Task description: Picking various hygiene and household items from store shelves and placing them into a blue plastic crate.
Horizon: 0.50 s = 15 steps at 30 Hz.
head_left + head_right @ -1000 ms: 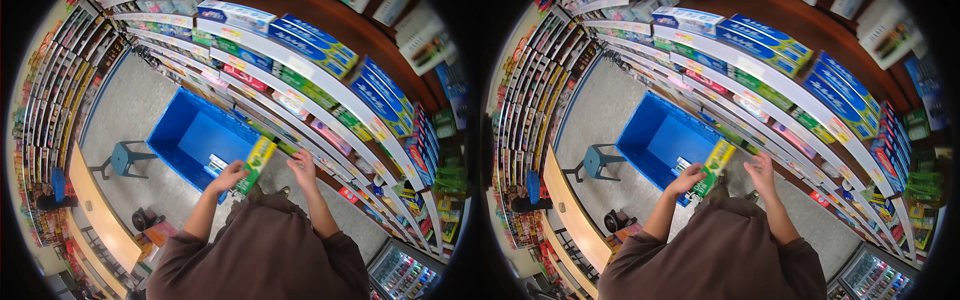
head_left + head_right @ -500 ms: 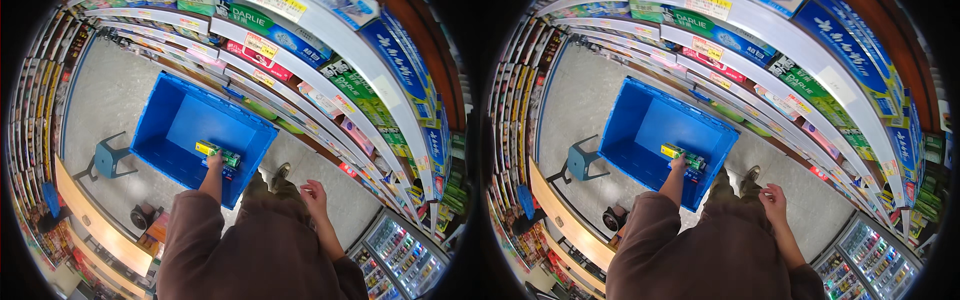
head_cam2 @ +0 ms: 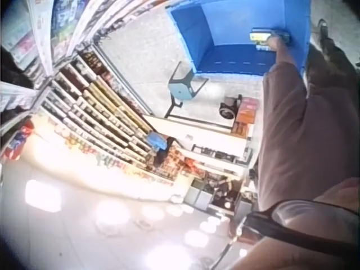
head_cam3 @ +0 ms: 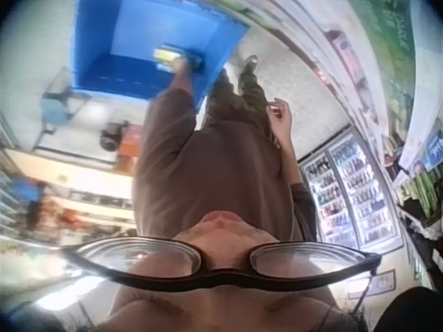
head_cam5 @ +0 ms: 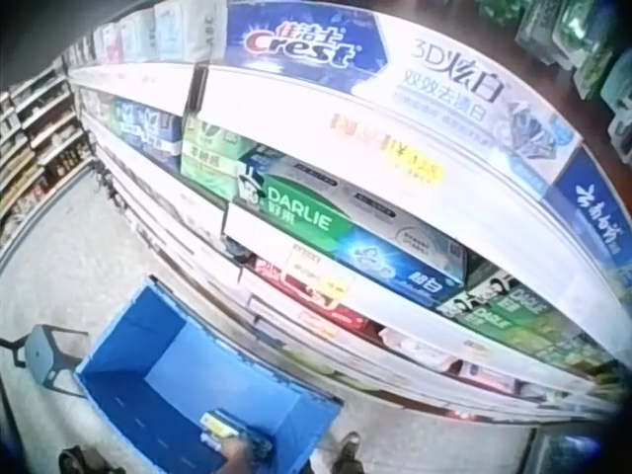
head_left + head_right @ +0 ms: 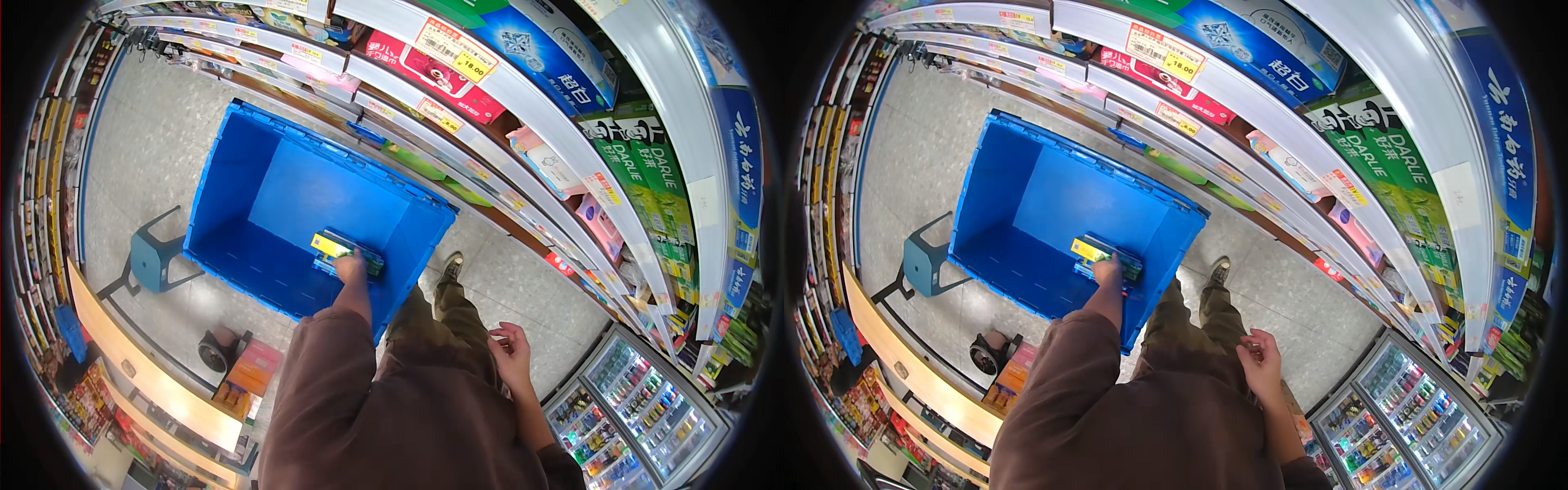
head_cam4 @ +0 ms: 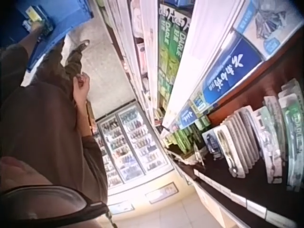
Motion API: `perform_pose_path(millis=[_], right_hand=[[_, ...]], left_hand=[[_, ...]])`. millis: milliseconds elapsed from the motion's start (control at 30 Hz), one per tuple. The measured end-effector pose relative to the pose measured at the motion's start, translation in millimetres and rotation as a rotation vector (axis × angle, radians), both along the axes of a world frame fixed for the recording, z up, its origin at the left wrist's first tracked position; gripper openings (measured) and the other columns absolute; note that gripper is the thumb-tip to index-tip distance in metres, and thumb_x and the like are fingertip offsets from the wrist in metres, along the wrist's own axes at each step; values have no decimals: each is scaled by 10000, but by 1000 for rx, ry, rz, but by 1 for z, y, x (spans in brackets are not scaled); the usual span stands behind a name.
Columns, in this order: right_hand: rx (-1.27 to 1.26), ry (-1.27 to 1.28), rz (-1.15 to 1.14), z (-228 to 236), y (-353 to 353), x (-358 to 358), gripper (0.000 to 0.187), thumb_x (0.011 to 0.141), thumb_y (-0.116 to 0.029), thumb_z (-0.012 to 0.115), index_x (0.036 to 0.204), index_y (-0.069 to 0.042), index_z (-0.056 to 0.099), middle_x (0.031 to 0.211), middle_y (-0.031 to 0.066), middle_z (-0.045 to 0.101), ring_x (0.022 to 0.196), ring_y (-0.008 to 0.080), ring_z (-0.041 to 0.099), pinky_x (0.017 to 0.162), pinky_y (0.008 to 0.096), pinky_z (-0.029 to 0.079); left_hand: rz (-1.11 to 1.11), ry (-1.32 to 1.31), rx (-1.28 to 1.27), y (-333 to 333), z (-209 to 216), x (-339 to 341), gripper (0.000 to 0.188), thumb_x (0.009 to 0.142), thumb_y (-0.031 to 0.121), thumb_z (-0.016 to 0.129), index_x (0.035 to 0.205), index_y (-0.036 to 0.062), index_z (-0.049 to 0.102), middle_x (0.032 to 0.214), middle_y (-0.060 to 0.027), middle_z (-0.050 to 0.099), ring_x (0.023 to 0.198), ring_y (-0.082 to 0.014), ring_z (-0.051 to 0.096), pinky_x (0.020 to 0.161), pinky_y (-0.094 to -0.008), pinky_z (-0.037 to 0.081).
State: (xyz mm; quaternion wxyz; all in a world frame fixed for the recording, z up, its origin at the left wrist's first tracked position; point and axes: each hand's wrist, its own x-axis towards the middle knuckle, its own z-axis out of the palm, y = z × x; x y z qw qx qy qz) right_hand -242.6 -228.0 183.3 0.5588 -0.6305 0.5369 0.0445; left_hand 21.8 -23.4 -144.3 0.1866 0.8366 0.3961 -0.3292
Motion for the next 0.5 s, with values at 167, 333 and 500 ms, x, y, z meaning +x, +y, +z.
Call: perform_pose_path(millis=[167, 333, 500], right_hand=[[-55, 12, 81, 5, 2, 4, 446, 860, -35, 722, 1259, -42, 523, 1065, 68, 674, 811, 85, 585, 713, 228, 496], [-73, -18, 100, 1, 0, -8, 420, 858, -60, 734, 1232, -31, 542, 1055, 86, 681, 805, 100, 623, 689, 247, 515], [-98, -85, 180, 11, -3, 11, 377, 865, -89, 738, 1197, -26, 572, 1030, 105, 694, 744, 109, 655, 667, 251, 523]], left_hand=[[-378, 71, 13, 18, -9, 0, 801, 787, 593, 751, 1207, -67, 580, 1174, -220, 673, 1089, -360, 671, 912, -443, 540], [-494, 208, -110, 8, 2, 10, 751, 838, 696, 613, 1155, 20, 693, 1180, -192, 692, 1110, -354, 663, 923, -449, 523], [-545, -54, -165, 30, 6, 9, 551, 936, 472, 539, 1027, -47, 698, 1048, -276, 694, 1058, -421, 654, 904, -488, 506]])
